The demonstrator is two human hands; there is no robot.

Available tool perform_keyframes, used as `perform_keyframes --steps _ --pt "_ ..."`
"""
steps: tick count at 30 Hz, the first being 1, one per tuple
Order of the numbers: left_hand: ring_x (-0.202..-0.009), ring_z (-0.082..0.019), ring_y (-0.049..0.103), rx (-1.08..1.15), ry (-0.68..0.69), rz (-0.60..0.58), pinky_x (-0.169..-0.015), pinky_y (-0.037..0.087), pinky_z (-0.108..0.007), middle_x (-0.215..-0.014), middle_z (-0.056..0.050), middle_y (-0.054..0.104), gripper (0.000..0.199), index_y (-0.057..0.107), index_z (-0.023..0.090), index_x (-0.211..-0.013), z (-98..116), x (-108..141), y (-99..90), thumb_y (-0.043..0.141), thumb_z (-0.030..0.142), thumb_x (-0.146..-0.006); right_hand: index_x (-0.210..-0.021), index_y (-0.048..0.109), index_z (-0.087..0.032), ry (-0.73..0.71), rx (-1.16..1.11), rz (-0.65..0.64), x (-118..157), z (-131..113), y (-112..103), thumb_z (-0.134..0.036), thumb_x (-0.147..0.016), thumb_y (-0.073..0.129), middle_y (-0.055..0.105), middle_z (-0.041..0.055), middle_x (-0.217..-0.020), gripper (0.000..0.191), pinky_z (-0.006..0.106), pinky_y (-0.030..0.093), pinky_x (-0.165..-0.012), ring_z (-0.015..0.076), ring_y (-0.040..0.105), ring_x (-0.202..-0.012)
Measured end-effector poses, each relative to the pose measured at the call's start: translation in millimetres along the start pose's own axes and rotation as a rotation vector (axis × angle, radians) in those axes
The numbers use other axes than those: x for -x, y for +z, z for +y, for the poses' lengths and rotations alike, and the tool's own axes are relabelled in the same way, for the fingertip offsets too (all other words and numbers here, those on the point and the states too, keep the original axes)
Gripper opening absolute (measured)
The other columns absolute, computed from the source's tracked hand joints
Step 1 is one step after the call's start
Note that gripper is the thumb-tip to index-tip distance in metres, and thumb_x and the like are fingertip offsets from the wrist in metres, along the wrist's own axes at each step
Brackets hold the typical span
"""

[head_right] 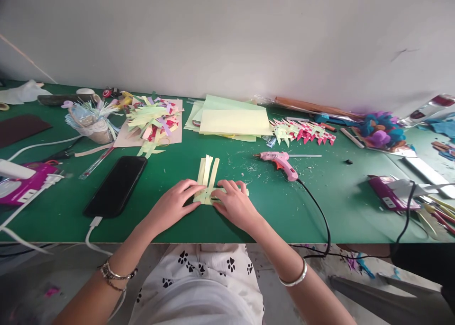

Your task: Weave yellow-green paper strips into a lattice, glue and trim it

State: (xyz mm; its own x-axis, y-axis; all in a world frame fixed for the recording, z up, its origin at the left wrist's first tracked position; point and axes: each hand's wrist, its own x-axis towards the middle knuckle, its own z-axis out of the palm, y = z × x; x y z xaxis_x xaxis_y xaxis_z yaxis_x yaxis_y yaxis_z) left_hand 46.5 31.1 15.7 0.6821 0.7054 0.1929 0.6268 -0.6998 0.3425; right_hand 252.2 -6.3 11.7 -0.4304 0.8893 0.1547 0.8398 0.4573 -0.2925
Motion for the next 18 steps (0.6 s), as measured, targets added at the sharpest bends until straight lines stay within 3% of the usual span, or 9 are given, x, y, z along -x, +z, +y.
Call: perform_keyframes --steps 6,18 --pt "-0.097 -0.021 0.053 0.029 0.008 -0.072 -0.074 0.049 -0.031 -0.109 -0.007 0.052 0.033 0.051 0.024 -0.119 -15.2 -2.3 -4.0 0.047 0.031 -0.087 -0.096 0.055 -0.023 -0.067 -0.106 -0.051 -8.2 8.7 -4.8 -0.035 -0.082 0.054 0.052 0.0073 -0.11 0.018 0.038 0.04 -0.084 0.0203 0.047 -0.098" --pt "-0.095 -0.023 0.052 0.013 0.055 -0.091 -0.077 0.047 -0.034 -0.106 -0.007 0.054 0.035 0.054 0.024 -0.117 -16.0 -3.2 -3.0 0.053 0.036 -0.084 -0.102 0.055 -0.023 -0.073 -0.151 -0.055 -11.5 11.1 -1.8 -0.033 -0.084 0.051 0.054 0.0063 -0.115 0.021 0.043 0.031 -0.092 0.0219 0.047 -0.105"
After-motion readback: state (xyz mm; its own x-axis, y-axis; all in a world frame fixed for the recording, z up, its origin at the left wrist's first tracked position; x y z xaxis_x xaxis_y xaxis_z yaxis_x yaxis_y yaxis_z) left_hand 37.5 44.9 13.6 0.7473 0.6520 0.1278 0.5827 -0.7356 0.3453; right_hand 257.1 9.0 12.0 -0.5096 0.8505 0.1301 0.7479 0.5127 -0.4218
